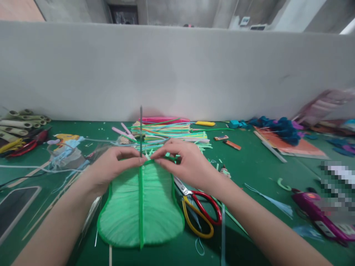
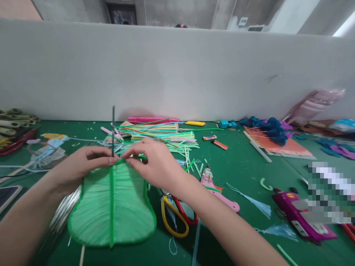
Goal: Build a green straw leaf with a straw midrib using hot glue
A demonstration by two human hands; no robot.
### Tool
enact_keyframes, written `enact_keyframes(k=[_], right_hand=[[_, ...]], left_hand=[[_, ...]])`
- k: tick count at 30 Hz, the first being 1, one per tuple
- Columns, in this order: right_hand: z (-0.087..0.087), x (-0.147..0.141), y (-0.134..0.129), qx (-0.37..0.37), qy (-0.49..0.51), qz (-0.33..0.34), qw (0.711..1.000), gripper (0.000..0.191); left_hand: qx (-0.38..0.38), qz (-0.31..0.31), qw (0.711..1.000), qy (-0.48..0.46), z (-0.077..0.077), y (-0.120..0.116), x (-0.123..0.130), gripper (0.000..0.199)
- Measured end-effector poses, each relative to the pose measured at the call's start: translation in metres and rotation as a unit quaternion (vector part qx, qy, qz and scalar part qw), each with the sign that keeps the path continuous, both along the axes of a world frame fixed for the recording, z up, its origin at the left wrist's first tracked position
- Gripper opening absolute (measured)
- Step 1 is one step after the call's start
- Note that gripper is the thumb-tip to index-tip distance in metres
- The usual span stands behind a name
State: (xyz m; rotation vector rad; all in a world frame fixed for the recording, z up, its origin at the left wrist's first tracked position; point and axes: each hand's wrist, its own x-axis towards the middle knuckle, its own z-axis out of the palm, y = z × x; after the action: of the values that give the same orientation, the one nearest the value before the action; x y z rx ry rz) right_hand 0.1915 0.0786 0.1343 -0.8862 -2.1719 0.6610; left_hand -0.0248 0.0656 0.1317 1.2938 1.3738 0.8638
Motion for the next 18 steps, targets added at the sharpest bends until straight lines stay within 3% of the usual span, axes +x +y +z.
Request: enact_keyframes(k=[10,18], right_hand=[[-0.016,0.013,-0.01,-0.071,-0.151,0.047,0.985,0.019],[-0.025,0.016,-0.009,-0.08,-0.136,0.044,0.987,0.018]], left_hand=[[-0.113,-0.074,0.989,-0.057,-0.046,-0.005,0.009,0.023],[-0.129,-0.089,0.985,-0.074,-0.057,-0.005,0.009,0.023]])
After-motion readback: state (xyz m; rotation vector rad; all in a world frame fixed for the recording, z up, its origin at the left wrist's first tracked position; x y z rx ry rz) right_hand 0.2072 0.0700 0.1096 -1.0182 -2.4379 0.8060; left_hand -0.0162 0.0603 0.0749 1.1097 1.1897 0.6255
